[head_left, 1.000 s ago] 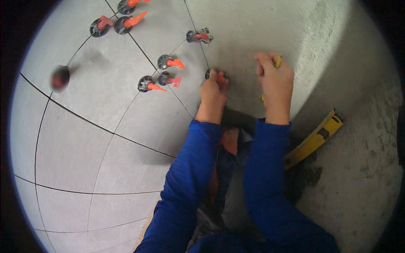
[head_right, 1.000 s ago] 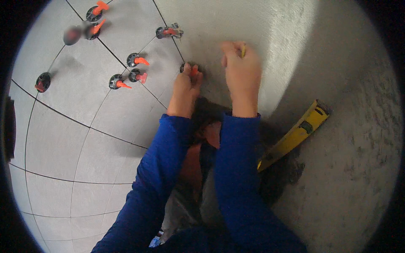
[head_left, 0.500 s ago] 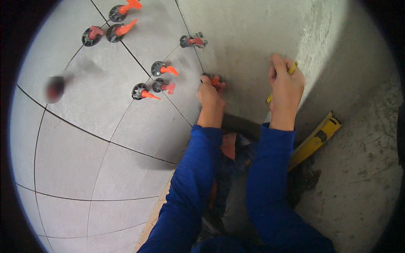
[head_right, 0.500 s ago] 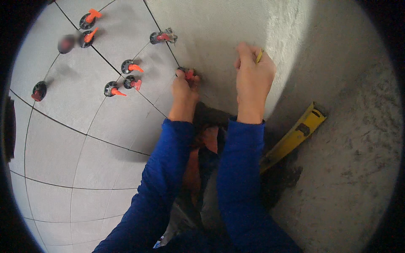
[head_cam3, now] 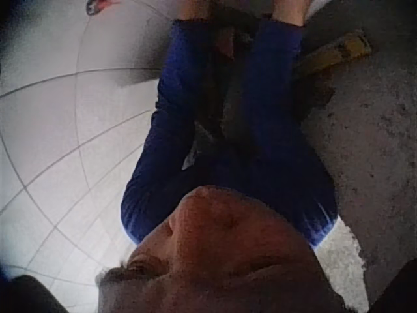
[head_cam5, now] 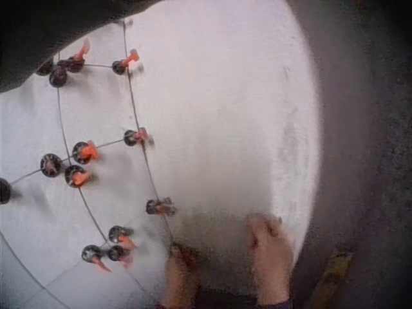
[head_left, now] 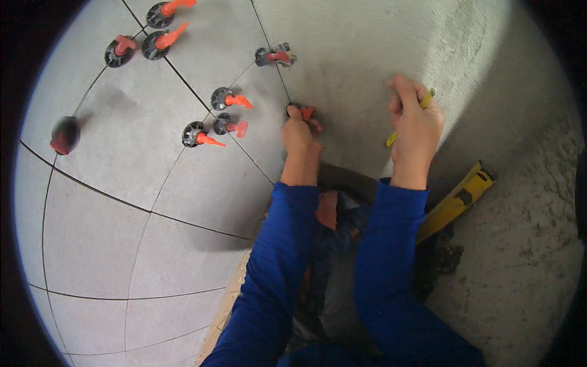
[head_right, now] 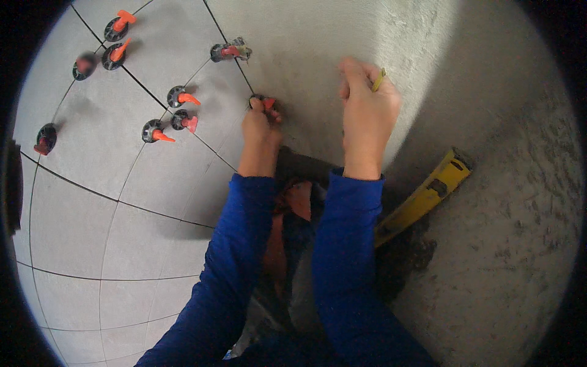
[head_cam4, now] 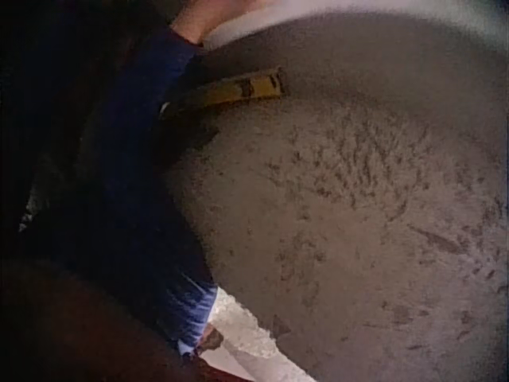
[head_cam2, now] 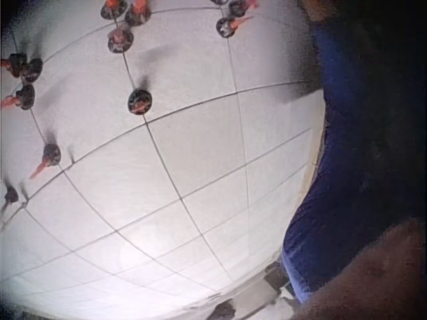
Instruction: The person installs wall tiles by hand, using tile leveling clips and wedges to maintain even spacing. They repeatedly insert and tighten the leveling system at multiple points along the tile edges.
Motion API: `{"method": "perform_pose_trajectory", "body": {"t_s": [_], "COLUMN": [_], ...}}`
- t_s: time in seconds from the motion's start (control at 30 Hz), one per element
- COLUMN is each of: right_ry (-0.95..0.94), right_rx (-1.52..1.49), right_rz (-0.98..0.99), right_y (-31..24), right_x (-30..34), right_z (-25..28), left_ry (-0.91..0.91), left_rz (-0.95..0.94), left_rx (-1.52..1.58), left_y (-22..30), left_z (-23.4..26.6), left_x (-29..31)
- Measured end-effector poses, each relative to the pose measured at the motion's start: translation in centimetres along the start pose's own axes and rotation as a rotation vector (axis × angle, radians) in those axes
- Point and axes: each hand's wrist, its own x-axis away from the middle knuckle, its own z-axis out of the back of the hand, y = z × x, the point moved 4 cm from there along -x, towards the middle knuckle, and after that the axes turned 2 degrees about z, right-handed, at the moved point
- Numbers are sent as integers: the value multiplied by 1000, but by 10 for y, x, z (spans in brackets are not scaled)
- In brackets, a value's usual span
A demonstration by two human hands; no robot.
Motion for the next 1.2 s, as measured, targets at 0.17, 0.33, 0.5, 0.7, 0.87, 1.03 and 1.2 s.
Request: {"method": "perform_pose_trajectory", "body": {"t_s": [0.17, 0.33, 0.5, 0.7, 0.87, 1.03, 1.2], "right_ry": [25, 48, 40, -546, -383, -374, -475], "right_rx": [-18, -57, 218, 706, 710, 716, 293], "right_rz": [20, 28, 115, 127, 167, 115, -110], "right_y": [-1, -4, -6, 42, 104, 137, 162], "right_x": [1, 4, 1, 15, 39, 49, 45], "right_z": [-3, -7, -3, -39, -75, -89, -106], "left_ry": [-10, 37, -52, -152, -262, -288, -314], "left_rz": [40, 3, 78, 127, 239, 310, 323], "left_rx": [-33, -73, 59, 143, 267, 370, 349], "left_y": [0, -1, -1, -3, -6, -5, 5], "left_z": [5, 0, 11, 16, 23, 24, 17], "left_x": [-4, 2, 12, 7, -1, 0, 2]}}
